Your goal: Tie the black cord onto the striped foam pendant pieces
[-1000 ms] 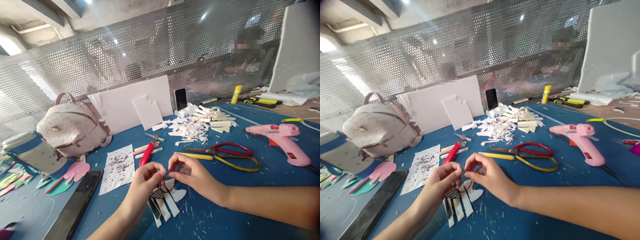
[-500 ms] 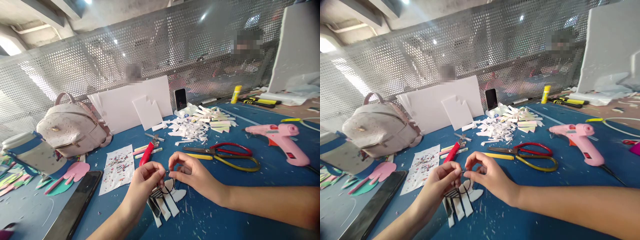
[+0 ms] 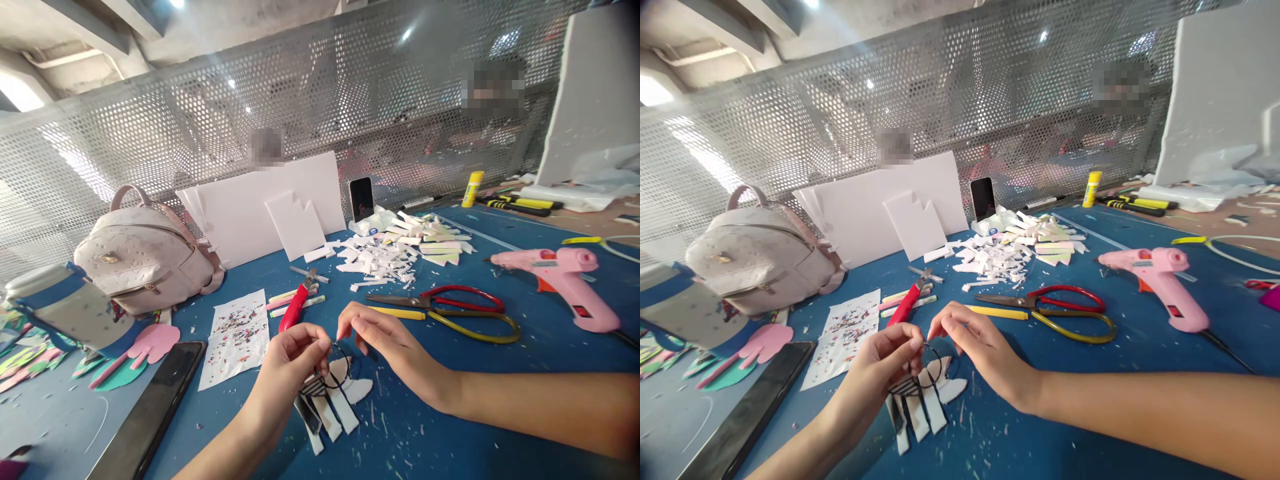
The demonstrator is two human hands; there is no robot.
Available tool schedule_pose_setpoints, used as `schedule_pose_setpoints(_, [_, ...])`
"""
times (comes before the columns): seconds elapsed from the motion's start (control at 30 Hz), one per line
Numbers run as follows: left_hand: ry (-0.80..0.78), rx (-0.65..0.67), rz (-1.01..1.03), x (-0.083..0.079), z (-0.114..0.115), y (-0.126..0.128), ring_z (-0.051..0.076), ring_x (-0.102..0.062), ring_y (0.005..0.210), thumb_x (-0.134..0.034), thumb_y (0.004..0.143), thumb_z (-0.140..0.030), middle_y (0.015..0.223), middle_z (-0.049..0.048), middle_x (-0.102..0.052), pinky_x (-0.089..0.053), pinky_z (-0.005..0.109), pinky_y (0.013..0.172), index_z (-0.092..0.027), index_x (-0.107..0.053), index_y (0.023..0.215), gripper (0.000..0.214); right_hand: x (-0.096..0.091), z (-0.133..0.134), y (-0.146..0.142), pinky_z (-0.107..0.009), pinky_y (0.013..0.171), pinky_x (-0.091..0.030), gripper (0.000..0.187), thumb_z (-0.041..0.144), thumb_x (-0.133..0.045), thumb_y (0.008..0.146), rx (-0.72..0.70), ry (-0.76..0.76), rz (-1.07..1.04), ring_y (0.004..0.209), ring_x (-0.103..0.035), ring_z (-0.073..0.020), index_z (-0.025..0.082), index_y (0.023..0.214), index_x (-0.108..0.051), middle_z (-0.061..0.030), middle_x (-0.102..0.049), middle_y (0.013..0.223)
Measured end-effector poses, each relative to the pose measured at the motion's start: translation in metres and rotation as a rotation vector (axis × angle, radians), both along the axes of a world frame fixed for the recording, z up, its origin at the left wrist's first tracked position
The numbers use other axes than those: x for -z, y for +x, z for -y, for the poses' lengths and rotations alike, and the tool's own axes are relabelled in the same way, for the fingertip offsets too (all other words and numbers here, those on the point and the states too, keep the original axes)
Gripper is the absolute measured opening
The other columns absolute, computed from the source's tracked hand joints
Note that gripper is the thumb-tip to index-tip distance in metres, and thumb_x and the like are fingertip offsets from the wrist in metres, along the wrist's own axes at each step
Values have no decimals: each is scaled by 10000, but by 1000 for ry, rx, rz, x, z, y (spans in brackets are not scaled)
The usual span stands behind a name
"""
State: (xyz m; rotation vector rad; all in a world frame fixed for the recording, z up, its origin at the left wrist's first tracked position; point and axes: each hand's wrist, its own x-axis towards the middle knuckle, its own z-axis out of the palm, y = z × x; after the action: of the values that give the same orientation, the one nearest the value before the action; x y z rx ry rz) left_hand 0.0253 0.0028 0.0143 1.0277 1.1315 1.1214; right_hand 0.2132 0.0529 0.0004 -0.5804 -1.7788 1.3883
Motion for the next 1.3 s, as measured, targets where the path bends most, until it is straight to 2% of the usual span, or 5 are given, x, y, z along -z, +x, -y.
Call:
schedule_pose_setpoints(0.23, [-9, 22, -17, -1, 1, 0, 96, -520, 587, -792, 785, -417, 608, -3, -580, -368, 200, 581, -135, -664, 816, 312, 2, 1, 0, -296, 694, -361, 344, 409, -352, 1065, -8, 22, 5, 731, -440, -153, 262, 957, -643, -7, -513, 921])
schedule_pose_setpoints(0.63, [-1, -20, 4, -7, 4, 3, 92, -508, 594, -808, 769, -405, 626, -8, -568, -380, 189, 584, -142, -666, 809, 302, 1, 0, 0, -289, 704, -369, 367, 430, -323, 1072, 31, -18, 21, 752, -441, -157, 258, 956, -625, -5, -529, 925])
schedule_pose_setpoints(0.9, [30, -11, -3, -7, 3, 2, 95, -495, 604, -795, 780, -411, 682, -2, -556, -380, 202, 585, -137, -653, 790, 308, 1, 2, 2, -300, 719, -378, 409, 404, -294, 1076, 10, 43, 21, 751, -447, -156, 258, 935, -649, -9, -532, 936])
schedule_pose_setpoints(1.3, [6, -16, 2, -6, 4, 3, 98, -506, 602, -798, 778, -407, 652, -6, -569, -393, 208, 607, -141, -656, 805, 303, 1, 2, 1, -307, 699, -381, 368, 428, -336, 1062, 27, 24, 15, 761, -445, -169, 261, 991, -656, -31, -541, 963])
